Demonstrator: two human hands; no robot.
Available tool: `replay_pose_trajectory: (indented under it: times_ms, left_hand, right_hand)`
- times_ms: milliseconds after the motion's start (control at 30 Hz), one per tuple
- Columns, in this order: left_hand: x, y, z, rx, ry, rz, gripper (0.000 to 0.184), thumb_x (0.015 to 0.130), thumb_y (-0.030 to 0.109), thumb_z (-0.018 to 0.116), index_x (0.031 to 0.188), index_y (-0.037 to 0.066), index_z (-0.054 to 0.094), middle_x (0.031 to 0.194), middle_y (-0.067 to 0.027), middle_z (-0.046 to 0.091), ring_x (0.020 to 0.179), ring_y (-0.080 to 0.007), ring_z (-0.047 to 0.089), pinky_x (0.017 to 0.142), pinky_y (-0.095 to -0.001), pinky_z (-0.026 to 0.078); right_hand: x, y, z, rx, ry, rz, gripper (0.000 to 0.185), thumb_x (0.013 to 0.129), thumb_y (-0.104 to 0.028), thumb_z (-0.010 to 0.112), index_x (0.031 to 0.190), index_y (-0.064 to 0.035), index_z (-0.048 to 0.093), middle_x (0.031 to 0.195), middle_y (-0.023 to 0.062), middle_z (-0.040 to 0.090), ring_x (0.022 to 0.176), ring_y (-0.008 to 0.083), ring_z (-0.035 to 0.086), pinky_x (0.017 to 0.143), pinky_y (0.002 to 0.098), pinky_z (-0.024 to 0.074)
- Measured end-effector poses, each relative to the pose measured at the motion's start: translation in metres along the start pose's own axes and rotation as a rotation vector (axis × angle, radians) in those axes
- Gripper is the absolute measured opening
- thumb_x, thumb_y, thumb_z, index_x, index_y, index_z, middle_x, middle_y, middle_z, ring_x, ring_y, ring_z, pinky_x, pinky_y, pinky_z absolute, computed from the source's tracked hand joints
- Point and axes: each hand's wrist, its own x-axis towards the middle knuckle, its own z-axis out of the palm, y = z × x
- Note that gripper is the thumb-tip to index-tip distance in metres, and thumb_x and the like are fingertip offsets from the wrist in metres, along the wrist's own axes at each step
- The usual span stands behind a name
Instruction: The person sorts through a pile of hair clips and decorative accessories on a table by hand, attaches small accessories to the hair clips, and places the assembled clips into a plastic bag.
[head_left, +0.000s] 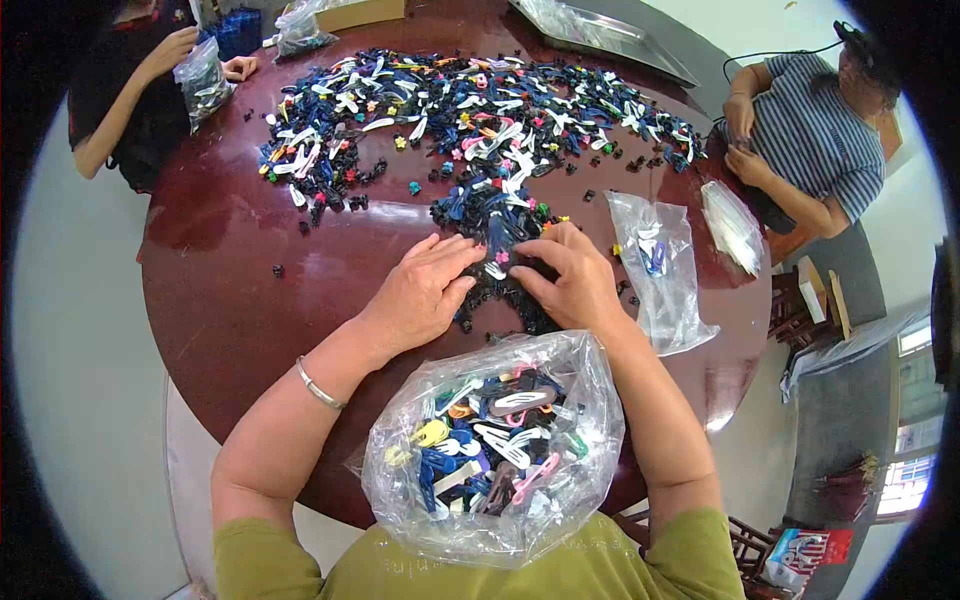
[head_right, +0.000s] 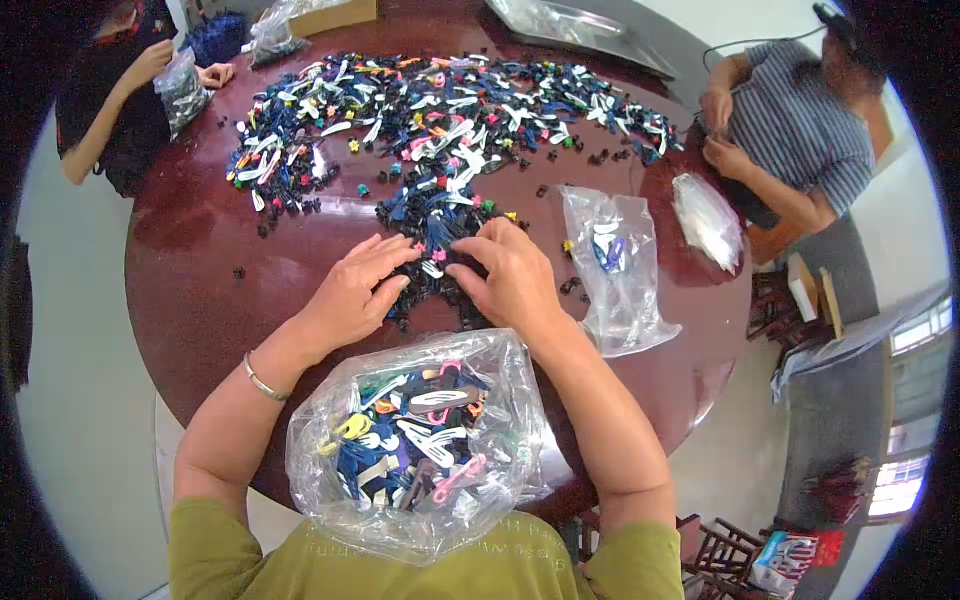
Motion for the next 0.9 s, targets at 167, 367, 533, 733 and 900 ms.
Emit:
replay_pose_trajectory:
  times_ms: [167,367,533,733,900]
  left_hand:
    - [0.0,0.003,-0.002,0.041,0.035,-0.027,0.03,0.086,0.01,0.057,0.115,0.003,0.058,0.118,-0.0197,0.059,0.117,-0.0343,0.052,0.105,-0.0494,0.033]
    - [0.003,0.0,-0.006,0.023,0.023,-0.062,0.031,0.086,0.012,0.058,0.116,0.004,0.057,0.12,-0.0197,0.058,0.118,-0.0341,0.051,0.106,-0.0496,0.032]
    - [0.0,-0.001,-0.001,0.114,0.006,-0.03,0.032,0.087,0.013,0.057,0.118,0.006,0.057,0.124,-0.0199,0.055,0.12,-0.0341,0.049,0.108,-0.0492,0.028]
    - [-0.002,0.0,0.0,0.103,-0.006,-0.026,0.03,0.087,0.012,0.057,0.116,0.007,0.059,0.124,-0.0217,0.055,0.121,-0.0344,0.048,0.108,-0.0488,0.028]
    - [0.0,0.003,-0.002,0.078,-0.01,-0.012,0.024,0.085,0.011,0.059,0.109,0.005,0.062,0.122,-0.023,0.056,0.12,-0.0348,0.05,0.107,-0.0494,0.029]
  right_hand:
    - [0.0,0.005,-0.005,0.351,-0.055,0.262,0.014,0.075,-0.011,0.073,0.085,-0.0031,0.066,0.079,0.0055,0.062,0.065,0.0156,0.061,0.059,0.0278,0.0472]
    - [0.001,0.01,-0.018,0.783,0.034,0.535,0.01,0.081,-0.004,0.068,0.09,0.0002,0.066,0.077,-0.0003,0.064,0.066,0.0042,0.055,0.06,0.0196,0.0448]
    - [0.002,-0.028,-0.06,1.004,-0.044,0.5,0.012,0.082,-0.002,0.067,0.093,-0.0006,0.068,0.08,0.0004,0.065,0.072,0.0044,0.057,0.064,0.0196,0.046]
    - [-0.003,-0.033,-0.063,0.768,-0.164,0.251,0.012,0.082,-0.002,0.066,0.093,0.001,0.068,0.088,0.0038,0.067,0.079,0.0067,0.059,0.068,0.0214,0.0475]
    - [0.003,0.005,-0.012,0.216,-0.028,0.064,0.02,0.073,-0.011,0.071,0.093,-0.0086,0.07,0.087,0.011,0.06,0.082,0.028,0.06,0.071,0.0348,0.0482]
